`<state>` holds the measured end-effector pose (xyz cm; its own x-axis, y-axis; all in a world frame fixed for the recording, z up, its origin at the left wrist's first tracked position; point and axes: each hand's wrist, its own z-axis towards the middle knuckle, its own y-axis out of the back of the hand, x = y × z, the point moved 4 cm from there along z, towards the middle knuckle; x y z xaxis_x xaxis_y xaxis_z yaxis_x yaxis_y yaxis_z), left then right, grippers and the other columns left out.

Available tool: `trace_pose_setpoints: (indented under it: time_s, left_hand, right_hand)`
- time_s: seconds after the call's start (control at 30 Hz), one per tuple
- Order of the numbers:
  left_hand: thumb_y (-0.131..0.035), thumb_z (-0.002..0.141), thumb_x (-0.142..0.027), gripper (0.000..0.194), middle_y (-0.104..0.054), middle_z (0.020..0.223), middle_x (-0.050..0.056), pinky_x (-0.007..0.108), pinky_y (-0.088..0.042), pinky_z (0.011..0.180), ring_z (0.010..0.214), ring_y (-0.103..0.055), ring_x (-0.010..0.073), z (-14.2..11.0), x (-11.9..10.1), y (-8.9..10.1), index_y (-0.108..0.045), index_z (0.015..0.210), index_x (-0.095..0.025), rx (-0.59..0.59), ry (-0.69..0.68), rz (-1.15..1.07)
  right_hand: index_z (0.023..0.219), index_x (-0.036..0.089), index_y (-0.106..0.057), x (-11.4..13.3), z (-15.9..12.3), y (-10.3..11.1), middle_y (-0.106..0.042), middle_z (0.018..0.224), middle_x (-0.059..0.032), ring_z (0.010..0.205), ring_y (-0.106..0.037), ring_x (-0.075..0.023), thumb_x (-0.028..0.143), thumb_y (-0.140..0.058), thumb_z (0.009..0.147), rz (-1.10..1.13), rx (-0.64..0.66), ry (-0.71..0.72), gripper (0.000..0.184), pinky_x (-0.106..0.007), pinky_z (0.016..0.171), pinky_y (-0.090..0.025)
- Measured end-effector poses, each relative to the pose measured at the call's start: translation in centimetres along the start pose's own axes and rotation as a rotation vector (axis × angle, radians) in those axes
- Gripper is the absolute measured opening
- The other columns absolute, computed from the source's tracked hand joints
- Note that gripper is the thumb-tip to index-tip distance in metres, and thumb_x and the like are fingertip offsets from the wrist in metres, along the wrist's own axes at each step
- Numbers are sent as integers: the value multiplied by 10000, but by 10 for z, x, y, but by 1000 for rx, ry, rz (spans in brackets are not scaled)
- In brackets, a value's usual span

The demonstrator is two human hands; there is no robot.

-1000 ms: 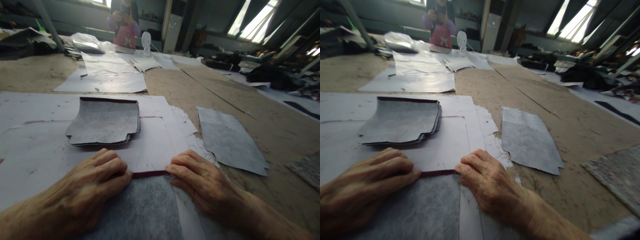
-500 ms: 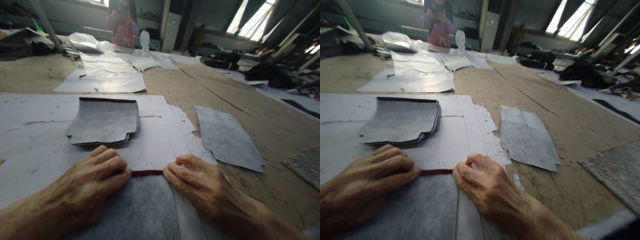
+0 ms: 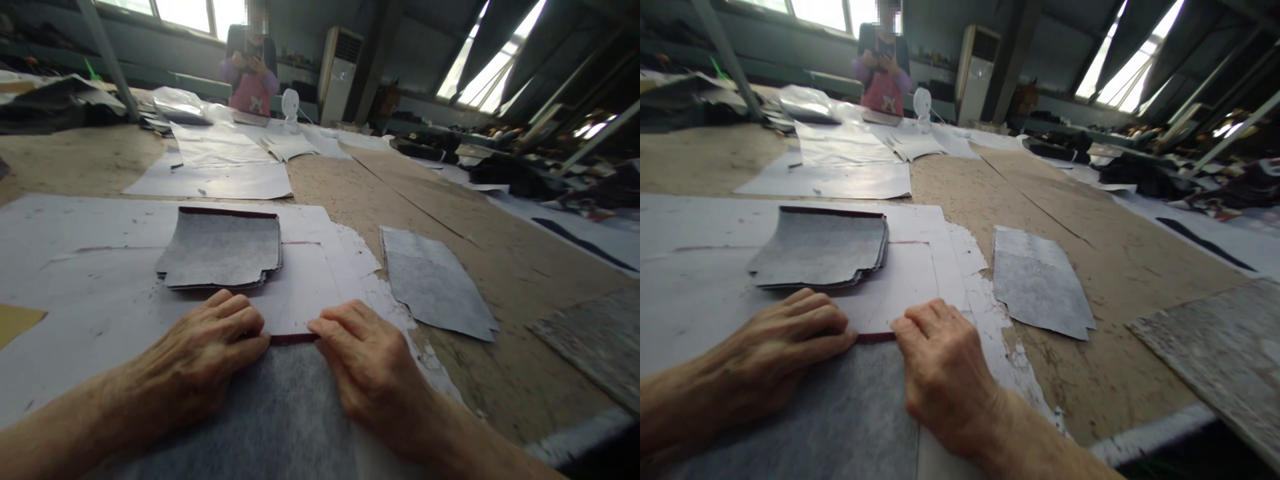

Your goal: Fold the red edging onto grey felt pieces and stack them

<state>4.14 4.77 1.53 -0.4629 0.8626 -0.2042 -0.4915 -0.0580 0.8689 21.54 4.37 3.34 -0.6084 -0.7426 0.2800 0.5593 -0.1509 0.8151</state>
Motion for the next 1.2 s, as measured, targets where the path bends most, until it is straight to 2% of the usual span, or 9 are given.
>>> trace_pose_setpoints:
  time_s: [0.2,0.37,0.5,0.63,0.73,0.9,0.97,1.07,1.2]
  left_hand:
    - [-339,772,-20,278,-517,792,51,330,-316,660,711,-399,163,-2,2,-1,-574,841,-150,62,54,-11]
    - [-373,757,2,281,-525,827,50,333,-332,689,749,-412,168,-4,2,1,-583,879,-141,88,43,-14]
    - [-373,756,15,297,-521,812,45,326,-336,680,739,-410,163,-4,2,2,-590,883,-142,71,39,-18]
    - [-360,754,14,317,-520,804,48,320,-343,675,730,-415,159,-2,2,1,-589,905,-144,69,27,3]
    - [-363,746,19,327,-516,804,48,318,-345,671,723,-413,161,-3,3,1,-585,917,-149,60,29,24]
    - [-392,688,44,358,-515,826,46,313,-357,677,724,-411,160,-5,3,1,-592,905,-158,48,37,14]
    - [-398,673,47,363,-515,829,46,313,-361,678,729,-412,160,-6,3,0,-594,900,-156,30,36,12]
    - [-406,669,39,356,-516,823,49,318,-370,681,725,-414,160,-5,3,-1,-598,897,-157,14,33,8]
    - [-396,726,18,306,-526,805,55,304,-401,677,726,-434,159,-8,5,-1,-596,890,-145,-25,53,-24]
  right_hand:
    - [865,70,-615,28,10,-35,-565,784,-116,728,-464,-215,40,-336,783,-145,120,110,292,-358,639,-450]
    - [934,21,-620,18,2,-17,-582,814,-142,781,-487,-238,9,-321,781,-315,-11,121,336,-381,659,-473]
    - [901,-8,-633,14,-11,-10,-588,770,-154,743,-500,-238,-39,-304,716,-390,16,152,379,-376,616,-495]
    - [989,-19,-613,19,-20,-14,-610,839,-156,791,-519,-248,-28,-294,757,-445,69,221,395,-387,653,-511]
    - [1012,46,-627,9,-22,-9,-611,885,-136,838,-537,-246,-5,-296,769,-314,73,119,413,-397,686,-509]
    - [973,216,-655,-31,-27,15,-624,987,-42,882,-590,-182,166,-433,831,50,29,-344,268,-298,742,-506]
    - [943,229,-658,-35,-24,22,-632,963,-27,866,-595,-177,198,-476,823,71,-60,-427,220,-284,732,-500]
    - [912,217,-657,-13,-9,10,-615,910,-37,846,-565,-168,135,-458,818,79,-94,-248,235,-290,742,-479]
    - [871,126,-638,25,9,-28,-571,792,-87,768,-488,-194,23,-374,768,-9,35,22,301,-326,670,-466]
